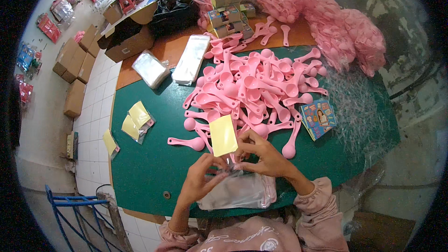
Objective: The person repeatedly picks pink plastic spoons from a pile on a green table, places each spoon into a clear plastic bag, and adds a small yellow card into the bag before setting the sealed bag aside. The person handles the spoons and cards one at a time throughout the clip.
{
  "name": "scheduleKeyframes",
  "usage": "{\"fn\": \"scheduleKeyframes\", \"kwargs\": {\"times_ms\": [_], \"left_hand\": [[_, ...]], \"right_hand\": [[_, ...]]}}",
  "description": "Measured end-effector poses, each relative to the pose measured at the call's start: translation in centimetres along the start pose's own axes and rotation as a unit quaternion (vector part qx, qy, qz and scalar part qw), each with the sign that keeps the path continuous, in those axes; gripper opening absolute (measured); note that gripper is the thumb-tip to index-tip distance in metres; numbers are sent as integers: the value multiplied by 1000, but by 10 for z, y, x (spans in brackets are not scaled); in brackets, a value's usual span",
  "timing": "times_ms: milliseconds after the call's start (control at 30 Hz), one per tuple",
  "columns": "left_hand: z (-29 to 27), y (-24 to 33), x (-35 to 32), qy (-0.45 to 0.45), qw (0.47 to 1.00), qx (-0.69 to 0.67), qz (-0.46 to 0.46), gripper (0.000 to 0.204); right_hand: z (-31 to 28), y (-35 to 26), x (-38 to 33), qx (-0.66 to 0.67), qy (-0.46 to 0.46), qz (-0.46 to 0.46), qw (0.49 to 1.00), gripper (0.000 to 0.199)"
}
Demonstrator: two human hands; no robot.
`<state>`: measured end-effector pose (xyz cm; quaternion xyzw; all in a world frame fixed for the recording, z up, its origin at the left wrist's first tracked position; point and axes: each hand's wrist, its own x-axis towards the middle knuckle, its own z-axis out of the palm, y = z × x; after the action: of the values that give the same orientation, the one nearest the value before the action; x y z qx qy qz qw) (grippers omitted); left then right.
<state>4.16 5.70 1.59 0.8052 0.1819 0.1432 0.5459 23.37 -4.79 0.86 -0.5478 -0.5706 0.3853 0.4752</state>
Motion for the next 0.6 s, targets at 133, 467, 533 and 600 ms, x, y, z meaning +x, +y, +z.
{"fn": "scheduleKeyframes", "kwargs": {"times_ms": [133,467,533,600], "left_hand": [[6,-9,4,85,996,0,-22,18],[6,-12,7,62,995,-13,-81,11],[5,-13,7,52,996,-24,-65,10],[10,-13,8,75,992,-55,-83,11]], "right_hand": [[-2,1,-1,-12,7,-8,1000,18],[9,15,-5,68,66,43,995,15],[14,9,-3,309,99,145,935,12],[15,10,-2,211,122,158,957,13]]}}
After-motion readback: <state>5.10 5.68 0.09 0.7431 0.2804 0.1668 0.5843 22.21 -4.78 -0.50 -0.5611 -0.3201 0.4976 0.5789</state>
